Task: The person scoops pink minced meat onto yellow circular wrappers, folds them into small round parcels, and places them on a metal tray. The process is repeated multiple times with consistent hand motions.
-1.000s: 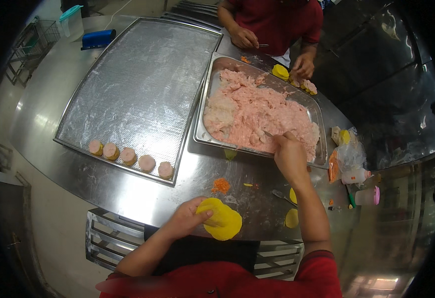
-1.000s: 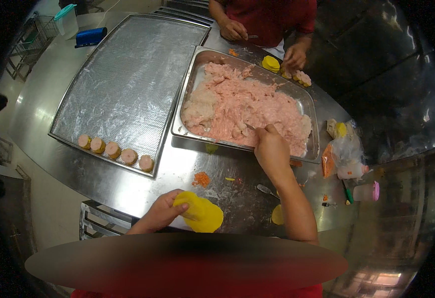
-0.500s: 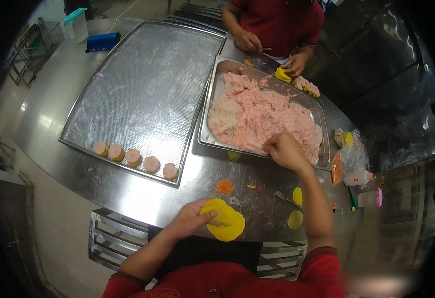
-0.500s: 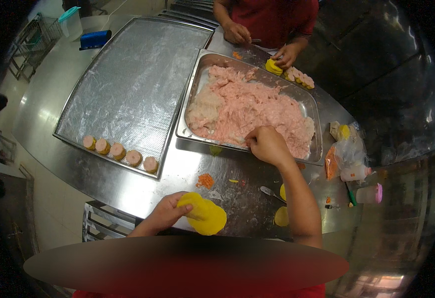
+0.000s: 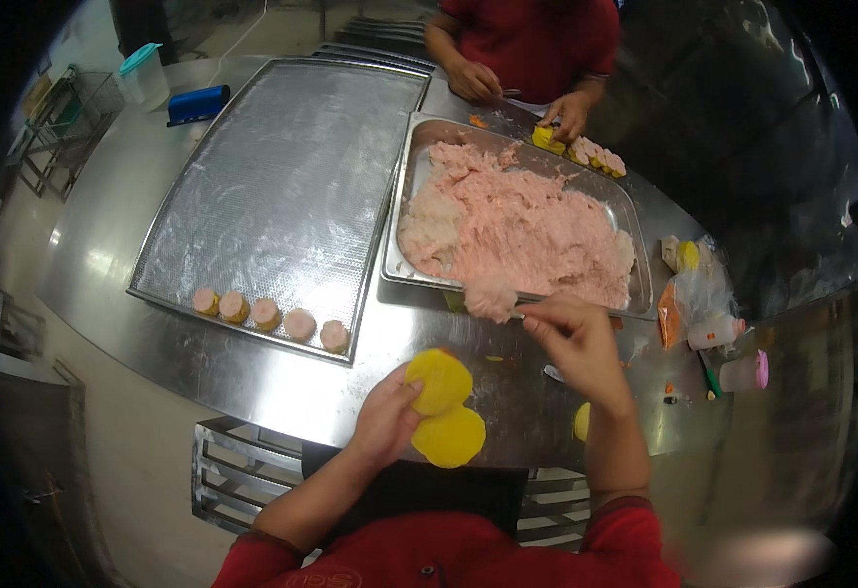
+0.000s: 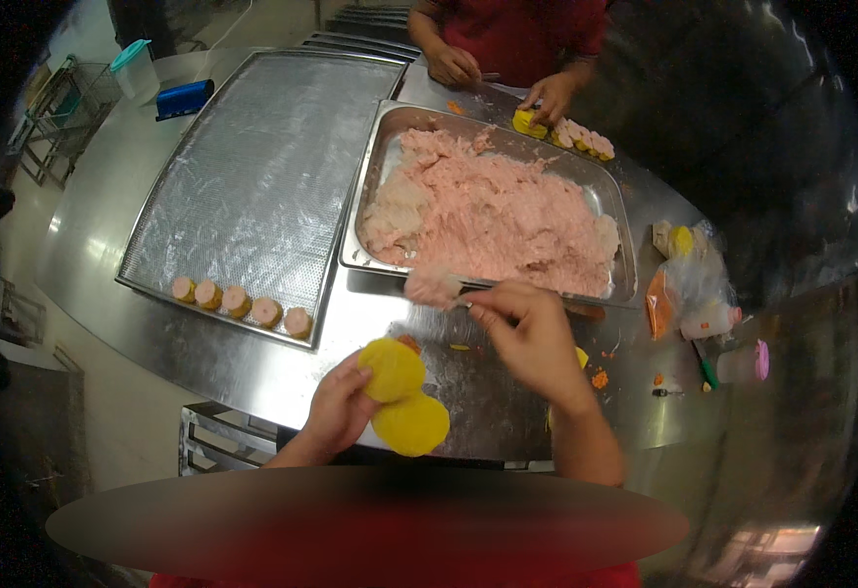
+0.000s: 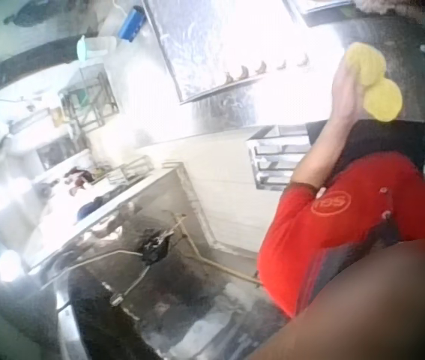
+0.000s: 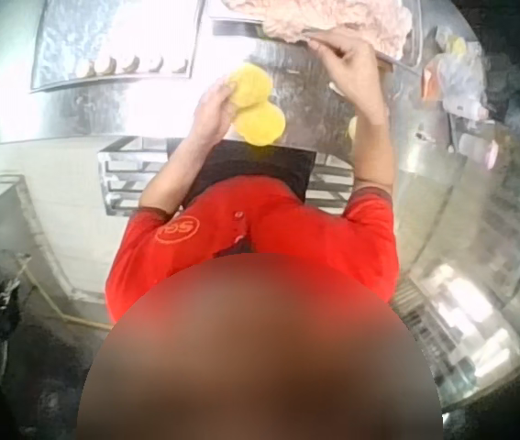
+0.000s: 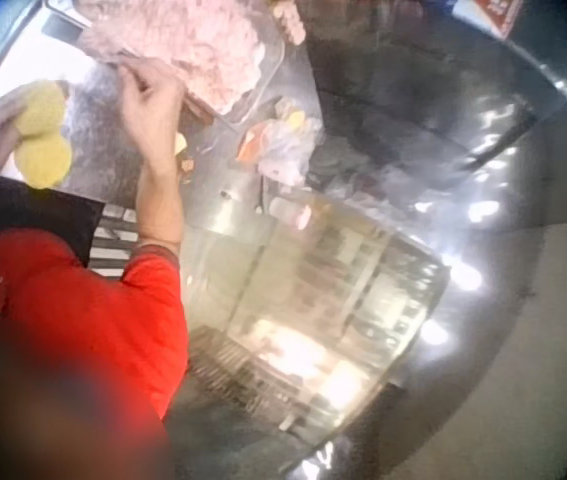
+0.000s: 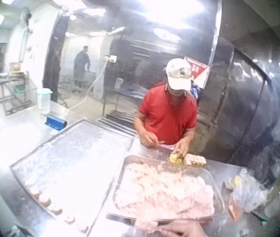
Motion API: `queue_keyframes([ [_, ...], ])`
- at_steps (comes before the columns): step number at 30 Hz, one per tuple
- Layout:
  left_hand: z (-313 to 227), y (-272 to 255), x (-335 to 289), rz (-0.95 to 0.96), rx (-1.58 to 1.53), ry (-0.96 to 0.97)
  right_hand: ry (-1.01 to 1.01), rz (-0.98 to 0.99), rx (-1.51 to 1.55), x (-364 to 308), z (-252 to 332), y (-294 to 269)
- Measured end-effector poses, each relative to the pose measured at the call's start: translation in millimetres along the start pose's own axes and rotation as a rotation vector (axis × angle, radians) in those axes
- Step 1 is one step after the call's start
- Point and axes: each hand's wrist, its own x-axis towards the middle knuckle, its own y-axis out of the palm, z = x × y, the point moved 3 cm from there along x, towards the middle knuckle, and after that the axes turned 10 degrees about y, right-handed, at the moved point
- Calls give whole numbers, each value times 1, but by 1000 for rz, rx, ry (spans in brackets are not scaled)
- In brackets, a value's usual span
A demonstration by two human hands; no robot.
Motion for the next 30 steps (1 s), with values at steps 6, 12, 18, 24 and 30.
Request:
queue_keyframes([
  [6,-9,58,-7,46,-164,217,99,-170,140,-82,14,62],
  [12,-6,60,-20,-78,-88,167,47,-370,-26,-122,1,111],
  [18,-4,45,-30,-104,2,92,11,-257,-128,-138,-10,96],
  [24,-26,69,-49,349,-192,-15,-47,-292,56,-143,-3,51],
  [30,-42,69,-47,419,931,8,-194,-246,48,-157,15,20],
])
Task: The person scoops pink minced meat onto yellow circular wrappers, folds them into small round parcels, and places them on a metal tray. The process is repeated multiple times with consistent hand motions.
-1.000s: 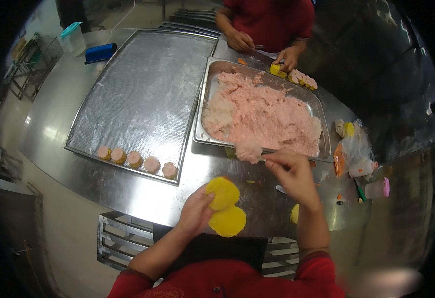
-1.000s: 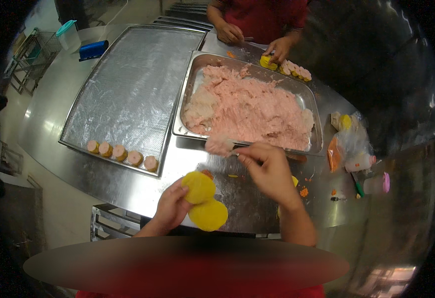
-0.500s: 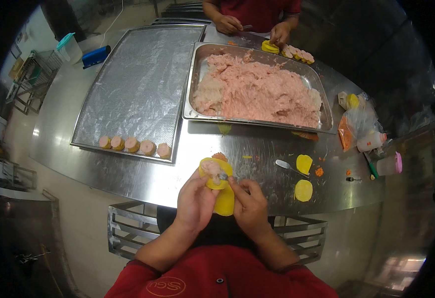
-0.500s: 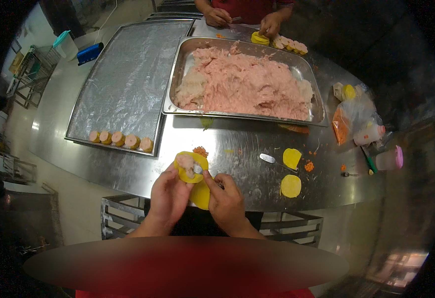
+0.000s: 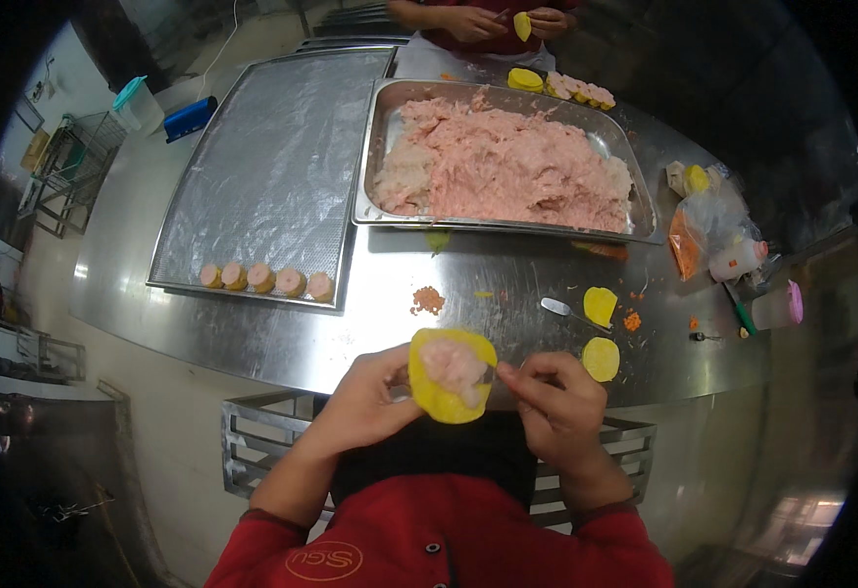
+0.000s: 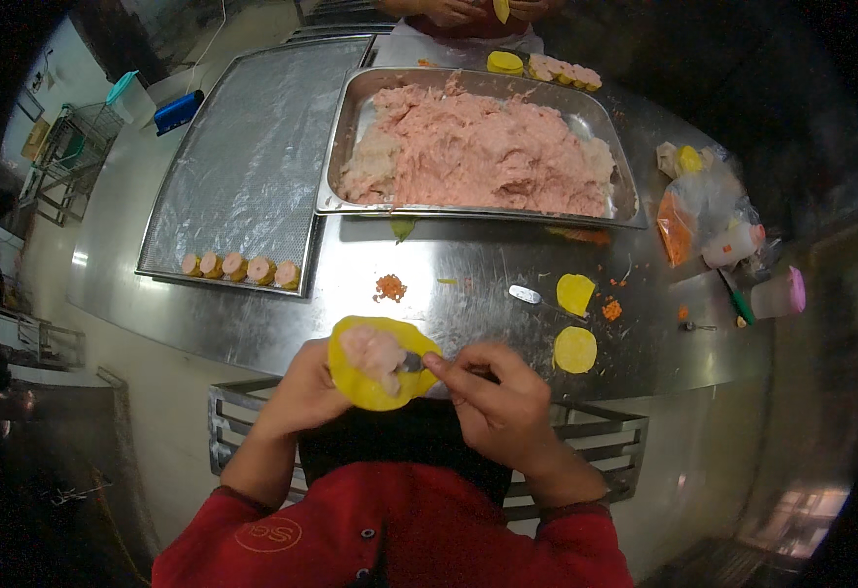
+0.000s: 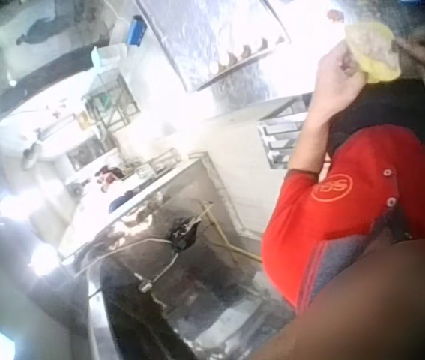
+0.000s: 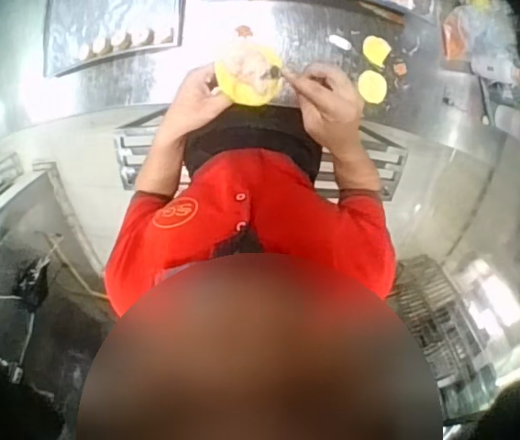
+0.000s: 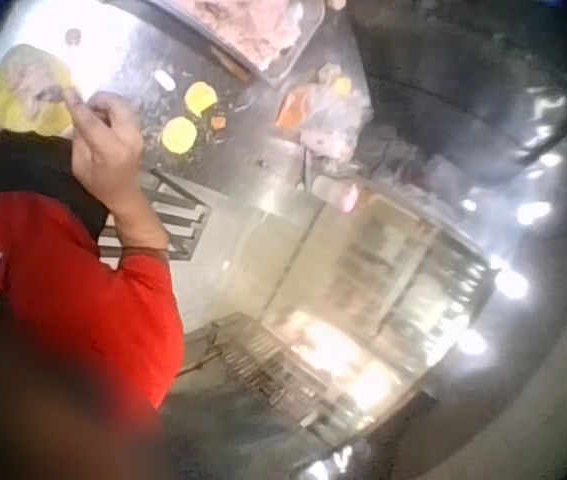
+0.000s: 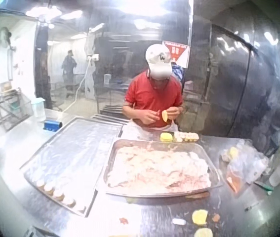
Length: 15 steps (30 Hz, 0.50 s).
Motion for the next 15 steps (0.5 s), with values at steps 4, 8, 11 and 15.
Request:
queue_keyframes([
  [4,9,4,-1,30,320,166,-112,183,-103,-4,1,13],
  [8,25,10,-2,-129,285,124,-133,217,-232,-11,-4,22],
  [11,30,18,-3,-176,370,194,-83,299,-303,-15,-4,18],
  [15,34,15,-5,-203,385,163,52,307,-275,-9,-1,0],
])
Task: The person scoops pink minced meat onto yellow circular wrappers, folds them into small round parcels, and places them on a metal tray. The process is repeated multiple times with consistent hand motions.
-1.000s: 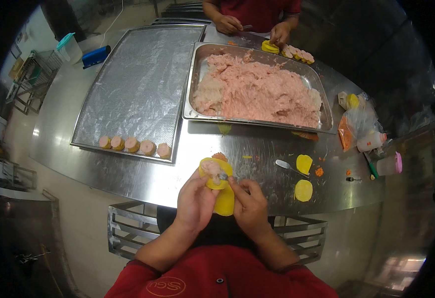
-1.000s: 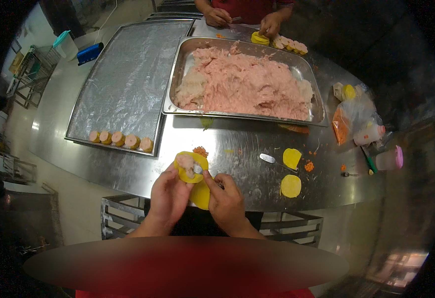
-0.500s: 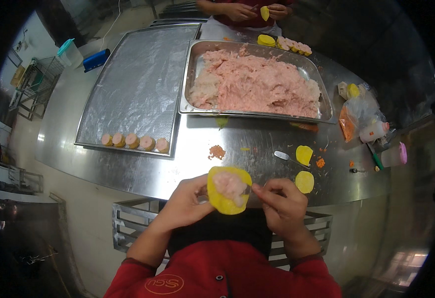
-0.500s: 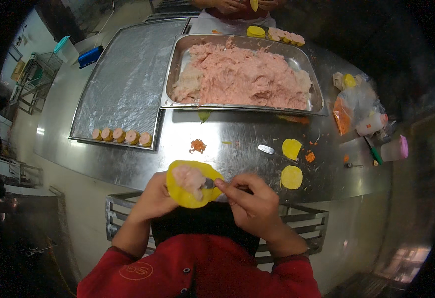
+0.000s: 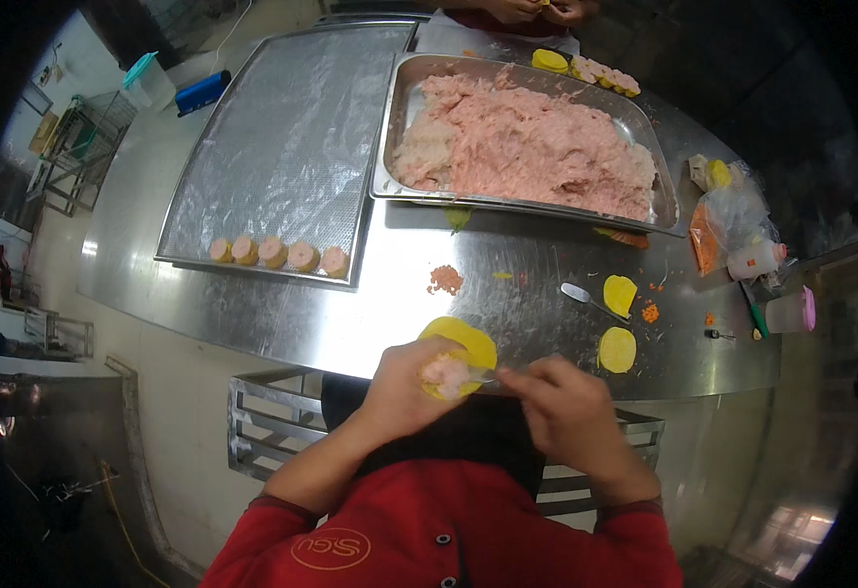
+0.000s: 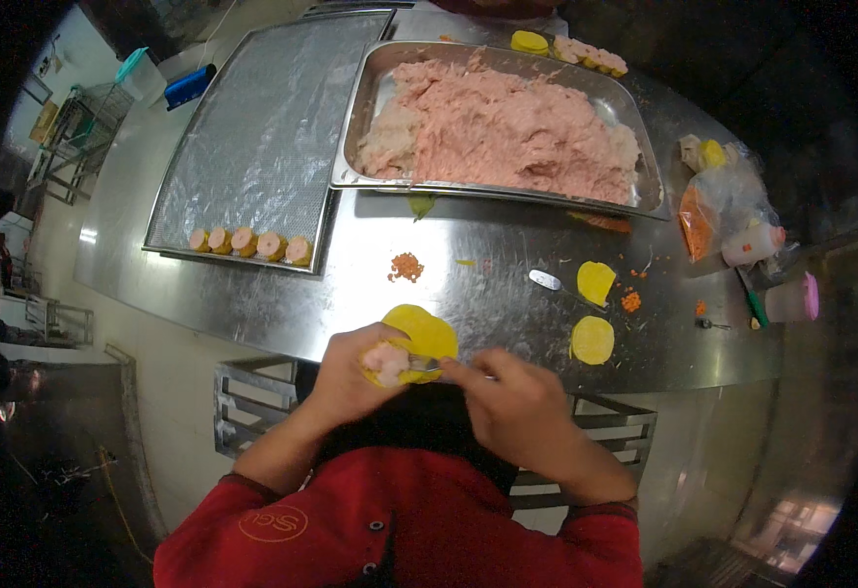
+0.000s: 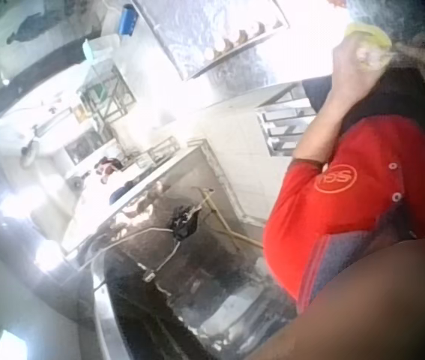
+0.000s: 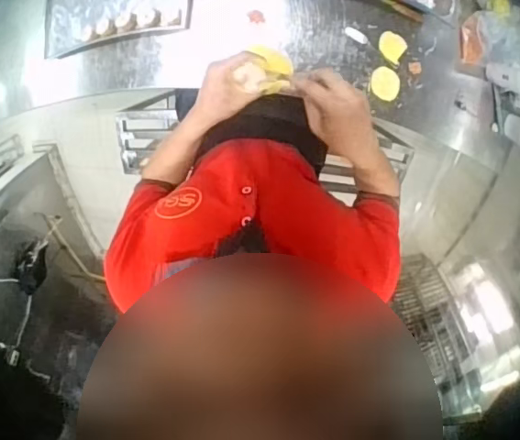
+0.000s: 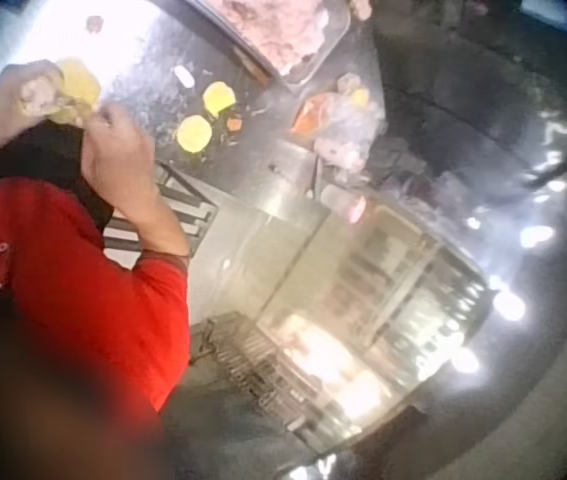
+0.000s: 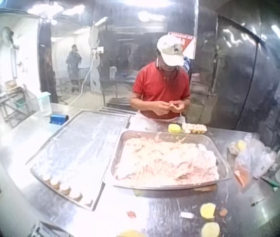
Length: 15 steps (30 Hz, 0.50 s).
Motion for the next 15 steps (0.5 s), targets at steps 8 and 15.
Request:
queue_keyframes([
  [8,-5,3,-4,47,-333,-113,208,-57,358,22,-20,4],
  [15,-12,8,-5,121,-15,172,-103,-37,108,36,-13,24],
])
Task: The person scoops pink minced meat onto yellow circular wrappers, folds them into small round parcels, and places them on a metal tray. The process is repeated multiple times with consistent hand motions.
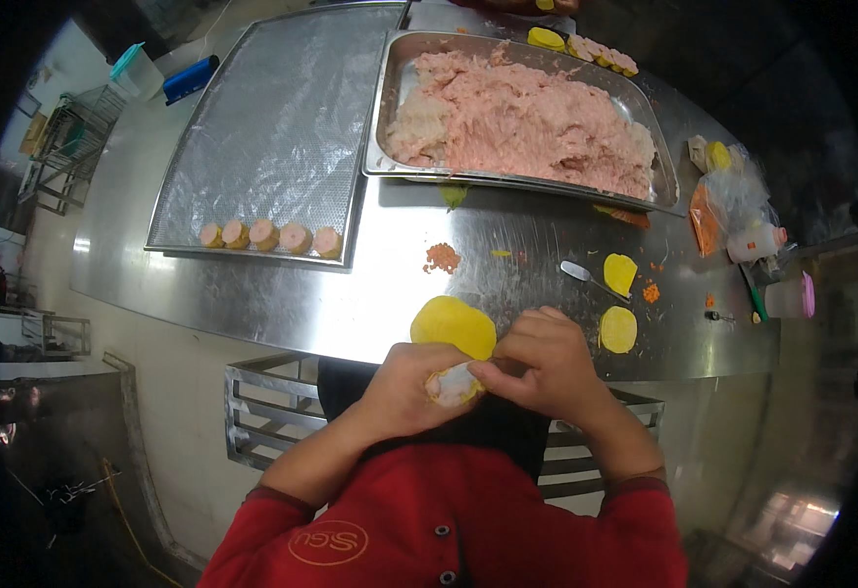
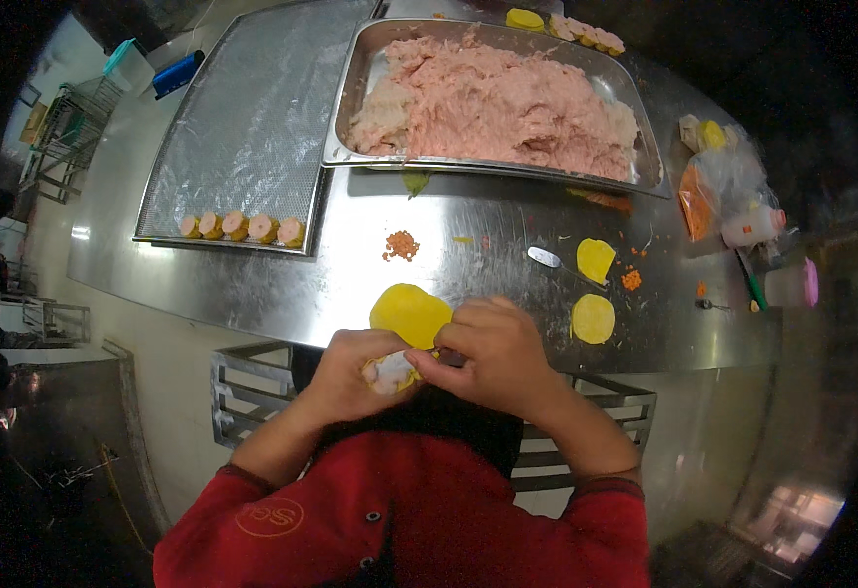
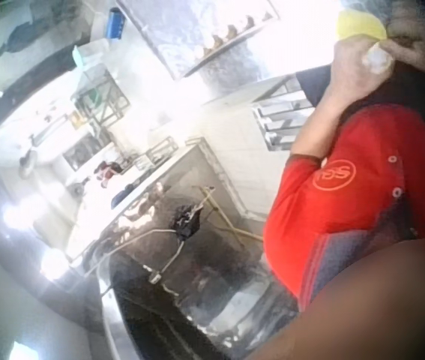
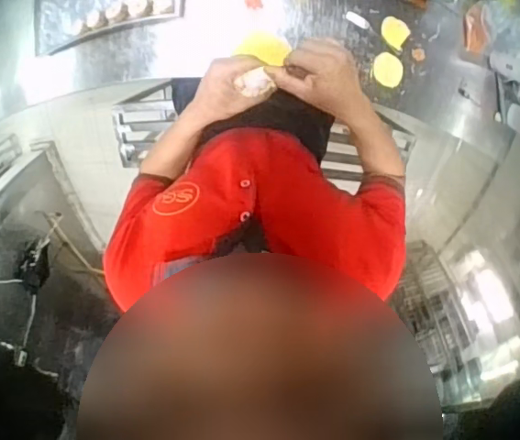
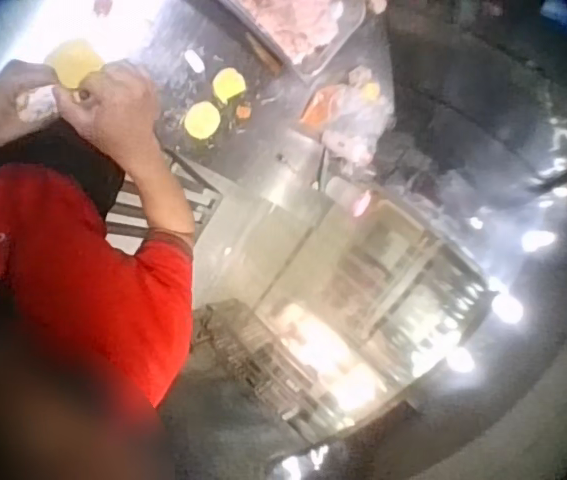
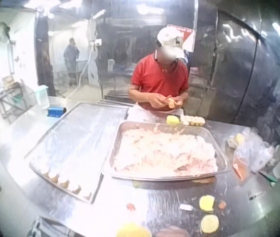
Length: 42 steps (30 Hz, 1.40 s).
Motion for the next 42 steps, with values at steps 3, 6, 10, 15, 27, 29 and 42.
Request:
queue_keyframes([
  [3,6,-1,-5,10,18,-68,13,-41,-21,2,-4,3],
  [6,11,-4,-9,-14,-113,-198,143,-94,73,-3,-16,-8],
  [10,9,-4,-5,-117,-369,-247,158,-84,216,-8,-20,-15],
  [15,2,5,-3,45,-336,-238,-50,-47,158,-2,-13,-3],
  [27,5,-4,-4,-81,-288,-35,-63,-33,238,-10,-27,-3],
  [29,7,-1,-3,-20,-411,-133,-104,-63,208,-12,-22,1],
  [42,1,2,-15,-72,-110,-171,-39,-49,116,-6,-13,5],
])
